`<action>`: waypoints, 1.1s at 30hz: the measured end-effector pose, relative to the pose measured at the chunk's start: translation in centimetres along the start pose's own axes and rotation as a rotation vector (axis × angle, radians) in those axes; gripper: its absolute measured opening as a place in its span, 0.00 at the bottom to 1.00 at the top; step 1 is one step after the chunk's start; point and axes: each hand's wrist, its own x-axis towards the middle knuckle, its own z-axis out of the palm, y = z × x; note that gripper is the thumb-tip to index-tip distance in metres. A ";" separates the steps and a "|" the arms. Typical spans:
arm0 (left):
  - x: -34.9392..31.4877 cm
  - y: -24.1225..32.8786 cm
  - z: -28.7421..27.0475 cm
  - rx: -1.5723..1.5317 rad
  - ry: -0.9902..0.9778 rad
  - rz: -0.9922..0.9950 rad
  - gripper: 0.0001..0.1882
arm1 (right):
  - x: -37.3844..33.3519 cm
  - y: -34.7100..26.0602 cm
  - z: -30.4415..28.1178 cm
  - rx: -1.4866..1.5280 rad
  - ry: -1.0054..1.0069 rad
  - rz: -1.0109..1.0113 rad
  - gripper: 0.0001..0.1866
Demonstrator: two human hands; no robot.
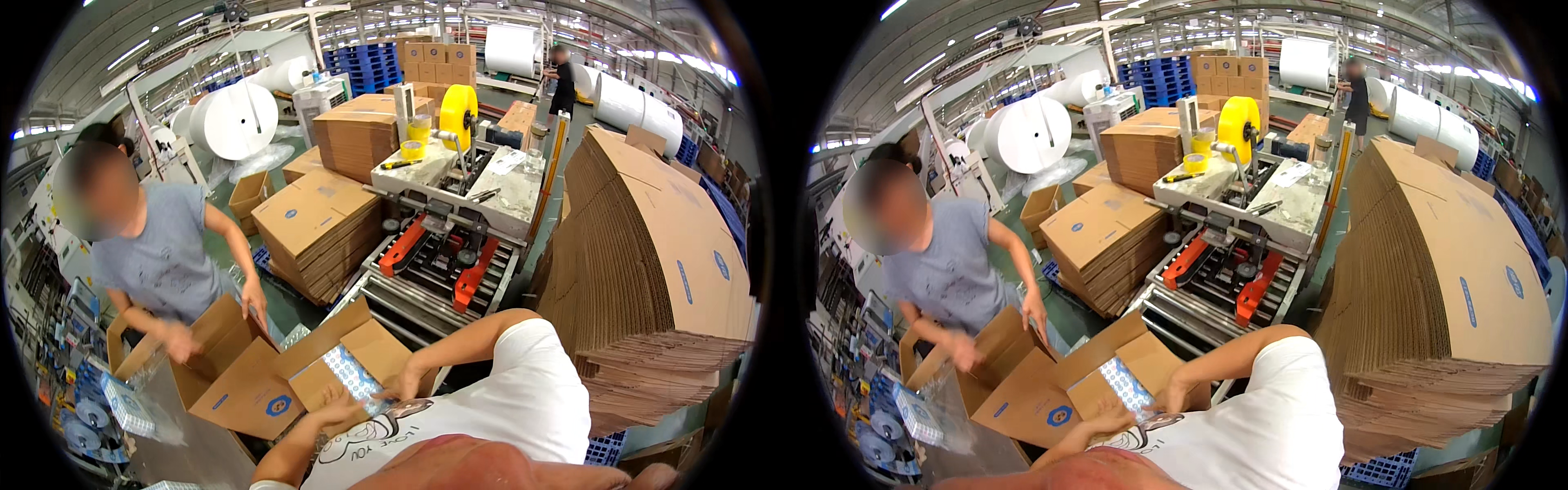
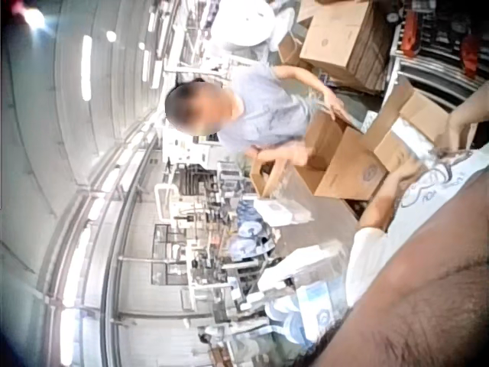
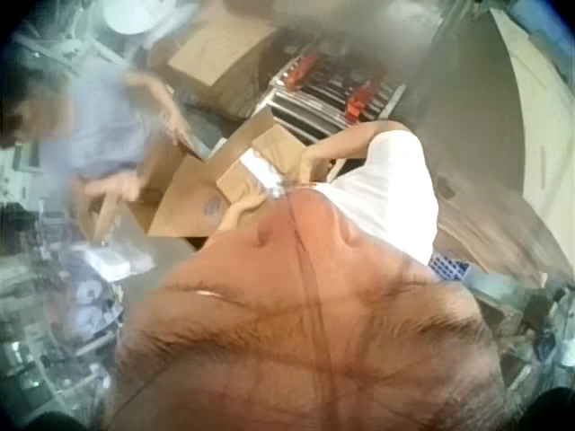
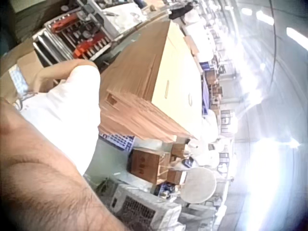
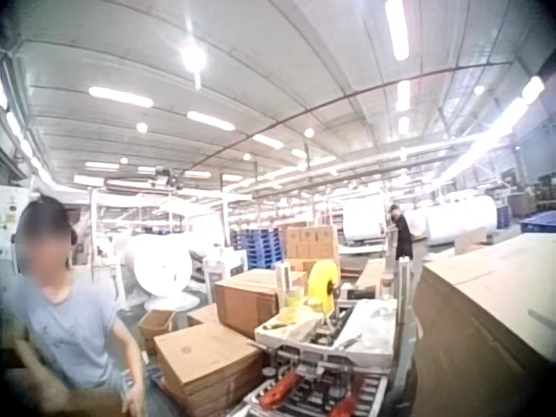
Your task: The person packs blue and white rectangular packages into cardboard boxes, arranges them, and places the filled boxes onto a conveyor belt system in a factory environment.
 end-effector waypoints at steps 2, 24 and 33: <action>-0.2 -2.6 -4.2 -0.363 -0.186 0.044 0.41 | -0.1 2.8 -0.6 0.044 0.172 -0.021 0.63; 7.6 -6.5 7.5 -0.970 1.135 0.039 0.32 | 2.3 11.3 -4.3 -0.057 1.270 0.528 0.29; 24.9 11.2 5.3 -0.899 1.364 -0.075 0.33 | -7.0 27.9 -17.2 -0.538 1.301 0.632 0.29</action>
